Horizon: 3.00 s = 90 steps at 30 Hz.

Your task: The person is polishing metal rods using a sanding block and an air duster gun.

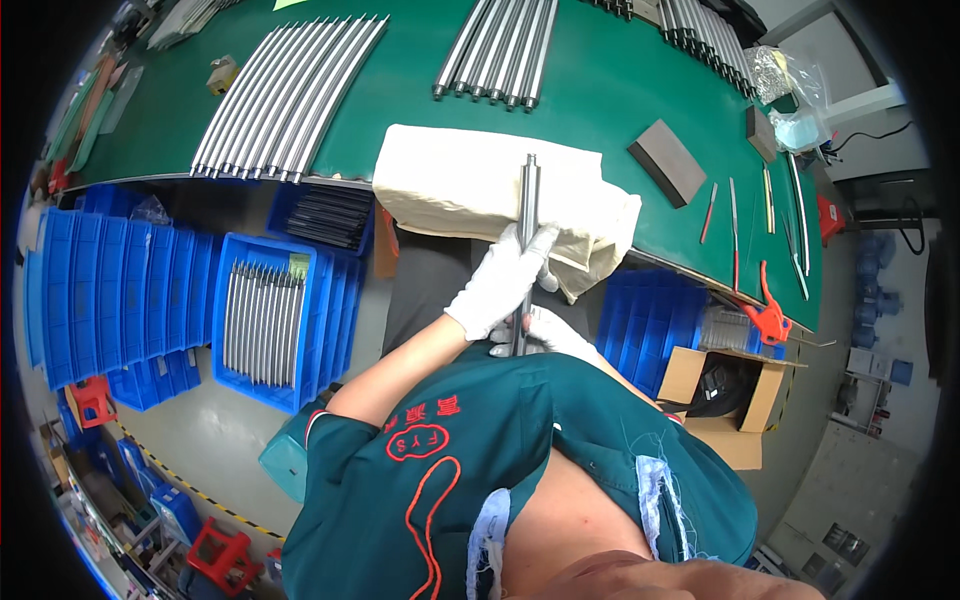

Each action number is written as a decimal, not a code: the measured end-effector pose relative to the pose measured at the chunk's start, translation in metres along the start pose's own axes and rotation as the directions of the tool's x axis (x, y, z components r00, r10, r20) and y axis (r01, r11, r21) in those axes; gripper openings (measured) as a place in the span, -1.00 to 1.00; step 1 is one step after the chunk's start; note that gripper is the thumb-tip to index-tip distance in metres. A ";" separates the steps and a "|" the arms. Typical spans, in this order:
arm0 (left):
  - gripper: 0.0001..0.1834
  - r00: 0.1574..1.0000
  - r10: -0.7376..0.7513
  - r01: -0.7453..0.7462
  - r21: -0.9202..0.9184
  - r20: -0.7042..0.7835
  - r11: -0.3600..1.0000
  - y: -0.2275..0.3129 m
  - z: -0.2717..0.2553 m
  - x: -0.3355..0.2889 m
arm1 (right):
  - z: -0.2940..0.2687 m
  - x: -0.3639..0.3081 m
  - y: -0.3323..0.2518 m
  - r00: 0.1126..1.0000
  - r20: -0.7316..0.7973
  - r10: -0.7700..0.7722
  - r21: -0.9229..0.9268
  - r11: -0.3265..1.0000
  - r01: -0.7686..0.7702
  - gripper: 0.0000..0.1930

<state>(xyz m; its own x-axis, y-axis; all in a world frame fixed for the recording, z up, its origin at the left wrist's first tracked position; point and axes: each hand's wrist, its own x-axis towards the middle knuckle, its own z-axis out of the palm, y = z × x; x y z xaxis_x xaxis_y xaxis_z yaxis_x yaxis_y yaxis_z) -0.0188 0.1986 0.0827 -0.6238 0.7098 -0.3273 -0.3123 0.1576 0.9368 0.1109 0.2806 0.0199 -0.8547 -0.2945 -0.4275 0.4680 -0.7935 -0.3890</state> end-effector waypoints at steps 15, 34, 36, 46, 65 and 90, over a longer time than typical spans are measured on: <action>-0.63 1.000 -0.024 0.024 -0.052 0.009 0.998 -0.002 0.001 0.003 | -0.017 0.002 0.011 0.997 0.043 0.058 0.256 0.964 -0.067 -0.50; -0.49 0.930 0.046 0.204 -0.616 0.364 0.761 -0.018 -0.003 0.009 | 0.017 -0.031 -0.209 0.540 0.409 -0.736 -0.589 -0.665 -0.460 -0.43; -0.49 0.926 0.038 0.222 -0.624 0.376 0.749 -0.017 -0.004 0.011 | 0.017 -0.030 -0.215 0.530 0.378 -0.759 -0.627 -0.631 -0.457 -0.44; -0.50 0.929 0.014 0.222 -0.583 0.371 0.782 -0.016 -0.005 0.008 | 0.125 -0.009 -0.193 0.801 0.227 -0.554 -0.974 -0.135 0.182 -0.51; -0.55 0.981 -0.097 0.164 -0.443 0.170 0.882 -0.003 0.004 0.000 | 0.142 0.021 -0.188 0.850 0.267 -0.454 -0.930 -0.354 0.103 -0.59; -0.68 0.998 -0.022 0.015 0.116 0.062 0.993 0.007 0.009 -0.001 | 0.150 0.021 -0.188 0.875 0.224 -0.430 -0.909 -0.416 0.028 -0.56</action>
<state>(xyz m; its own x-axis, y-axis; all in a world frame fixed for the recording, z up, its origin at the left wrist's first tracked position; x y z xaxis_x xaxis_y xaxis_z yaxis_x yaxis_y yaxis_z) -0.0138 0.2054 0.0911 -0.5712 0.7472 -0.3397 -0.2360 0.2469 0.9399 -0.0289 0.3435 0.2063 -0.9991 -0.0360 -0.0239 -0.0149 0.8061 -0.5917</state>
